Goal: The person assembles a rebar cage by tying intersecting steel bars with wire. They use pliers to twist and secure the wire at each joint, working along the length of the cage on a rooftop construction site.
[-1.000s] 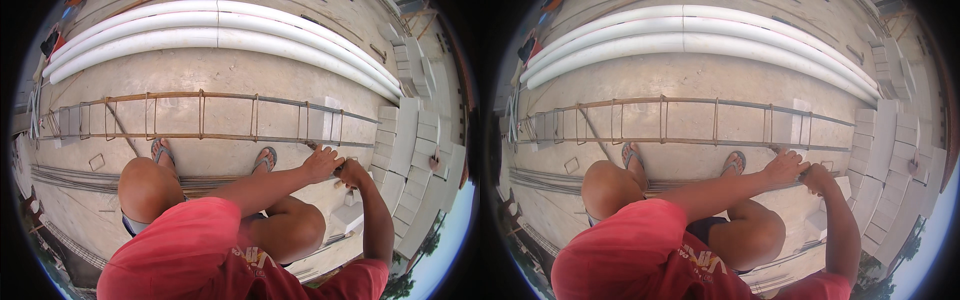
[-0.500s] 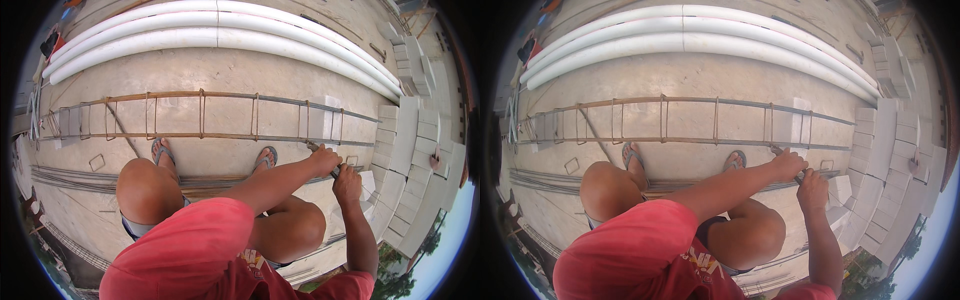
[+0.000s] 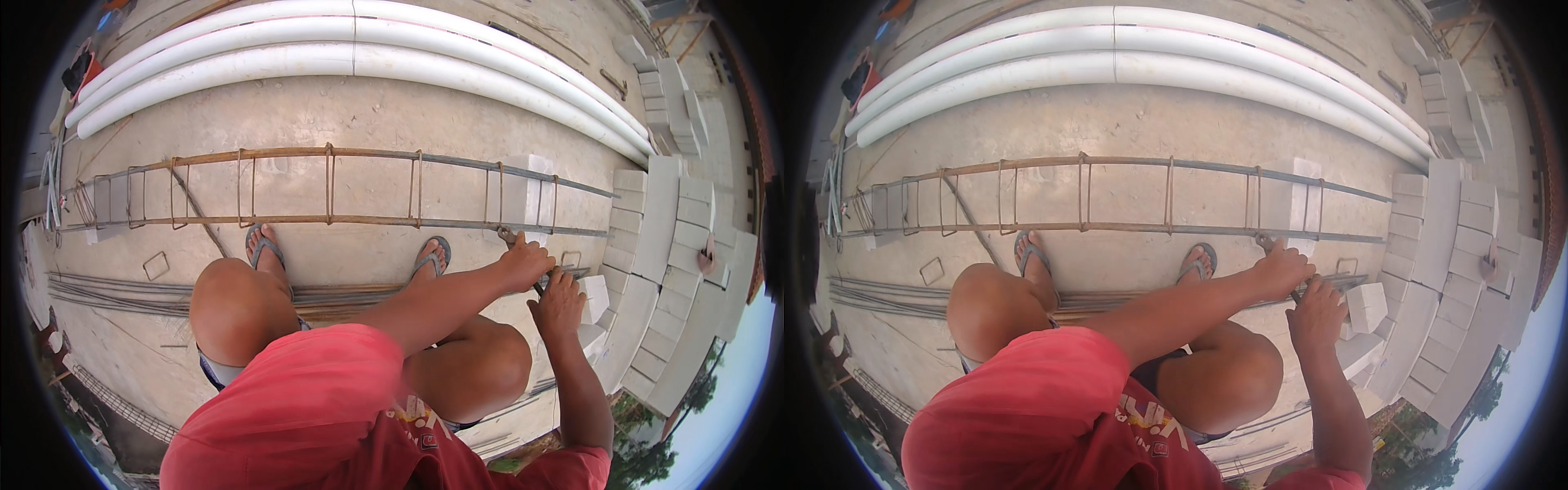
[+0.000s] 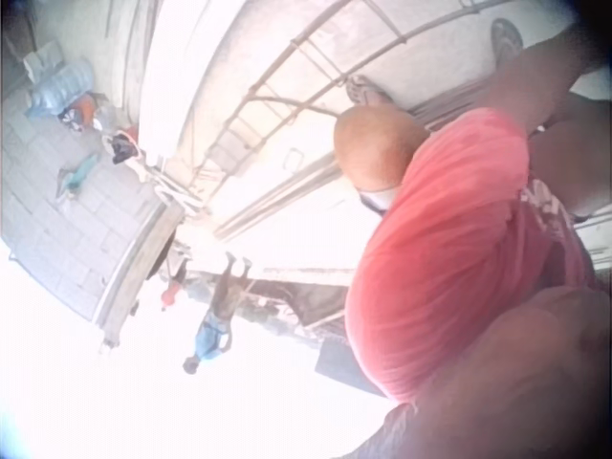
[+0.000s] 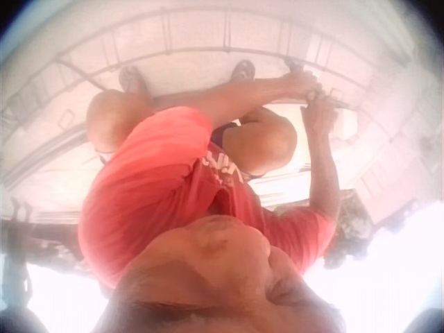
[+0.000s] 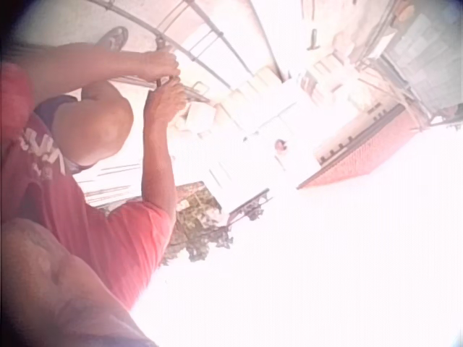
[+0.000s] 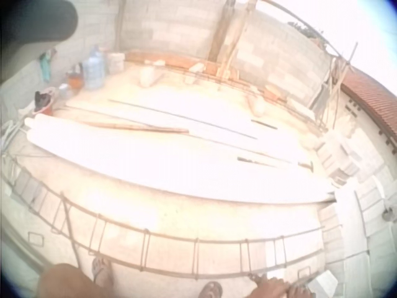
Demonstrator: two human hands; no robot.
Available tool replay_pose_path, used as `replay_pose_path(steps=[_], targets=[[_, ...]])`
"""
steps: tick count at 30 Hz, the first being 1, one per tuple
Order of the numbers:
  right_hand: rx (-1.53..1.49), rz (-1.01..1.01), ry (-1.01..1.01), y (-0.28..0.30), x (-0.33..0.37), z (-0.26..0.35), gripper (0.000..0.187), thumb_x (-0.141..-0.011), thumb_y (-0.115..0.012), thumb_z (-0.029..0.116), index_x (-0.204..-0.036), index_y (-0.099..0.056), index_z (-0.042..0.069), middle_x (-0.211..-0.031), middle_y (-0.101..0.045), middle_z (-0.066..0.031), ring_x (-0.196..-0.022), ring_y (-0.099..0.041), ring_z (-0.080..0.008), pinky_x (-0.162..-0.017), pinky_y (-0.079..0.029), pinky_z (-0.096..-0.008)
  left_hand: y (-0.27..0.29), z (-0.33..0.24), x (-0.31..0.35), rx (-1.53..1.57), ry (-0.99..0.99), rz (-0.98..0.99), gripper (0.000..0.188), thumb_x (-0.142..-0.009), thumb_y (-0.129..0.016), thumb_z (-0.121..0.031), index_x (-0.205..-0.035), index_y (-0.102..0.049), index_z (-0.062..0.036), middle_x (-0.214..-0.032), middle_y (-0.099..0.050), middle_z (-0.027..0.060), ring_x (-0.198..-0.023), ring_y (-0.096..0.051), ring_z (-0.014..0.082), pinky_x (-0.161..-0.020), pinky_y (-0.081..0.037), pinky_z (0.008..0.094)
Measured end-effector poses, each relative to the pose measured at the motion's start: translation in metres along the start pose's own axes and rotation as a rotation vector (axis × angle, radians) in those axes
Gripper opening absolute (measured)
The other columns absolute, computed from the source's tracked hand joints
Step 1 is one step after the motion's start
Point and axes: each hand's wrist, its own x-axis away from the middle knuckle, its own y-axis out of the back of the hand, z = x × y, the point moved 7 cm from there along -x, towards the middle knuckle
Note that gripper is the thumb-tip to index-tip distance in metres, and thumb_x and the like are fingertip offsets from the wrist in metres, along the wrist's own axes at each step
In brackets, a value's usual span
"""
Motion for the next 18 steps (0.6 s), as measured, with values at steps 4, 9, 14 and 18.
replay_pose_path(steps=[4, 9, 14, 18], targets=[[-0.124, 0.178, -0.033, -0.020, -0.015, -0.015, 0.020, -0.086, -0.060, 0.019, -0.094, -0.058, 0.000, -0.082, -0.066, -0.0156, -0.084, -0.067, -0.0330, -0.074, -0.051, -0.0456, 0.009, 0.004, -0.001, -0.031, 0.011, -0.109, 0.021, -0.079, -0.062, -0.008, -0.100, -0.058, -0.0093, -0.091, -0.060, 0.0065, -0.096, -0.058, 0.0273, -0.102, -0.031, 0.0592], [-1.110, 1.050, -0.316, -0.049, -0.002, -0.022, 0.030, -0.088, -0.062, 0.024, -0.096, -0.059, -0.005, -0.075, -0.064, -0.0149, -0.064, -0.067, -0.0265, -0.057, -0.056, -0.0397, 0.007, -0.012, 0.023, -0.127, -0.029, -0.216, 0.017, -0.082, -0.060, -0.010, -0.098, -0.058, -0.0078, -0.090, -0.059, 0.0088, -0.098, -0.058, 0.0297, -0.103, -0.029, 0.0630], [-0.281, 0.403, 0.150, -0.014, -0.004, -0.018, 0.036, -0.082, -0.069, 0.029, -0.097, -0.059, -0.002, -0.082, -0.064, -0.0145, -0.077, -0.068, -0.0269, -0.068, -0.055, -0.0433, -0.006, -0.006, 0.009, -0.074, 0.031, -0.012, 0.014, -0.081, -0.059, -0.009, -0.096, -0.059, -0.0067, -0.091, -0.060, 0.0110, -0.101, -0.057, 0.0313, -0.103, -0.028, 0.0675], [0.165, -0.115, 0.062, -0.021, 0.012, 0.000, 0.037, -0.075, -0.069, 0.027, -0.097, -0.054, 0.001, -0.083, -0.059, -0.0136, -0.075, -0.065, -0.0306, -0.071, -0.052, -0.0432, -0.012, -0.005, -0.003, -0.055, 0.073, 0.094, 0.018, -0.082, -0.059, -0.008, -0.100, -0.060, -0.0070, -0.094, -0.061, 0.0111, -0.104, -0.057, 0.0317, -0.105, -0.026, 0.0670]])
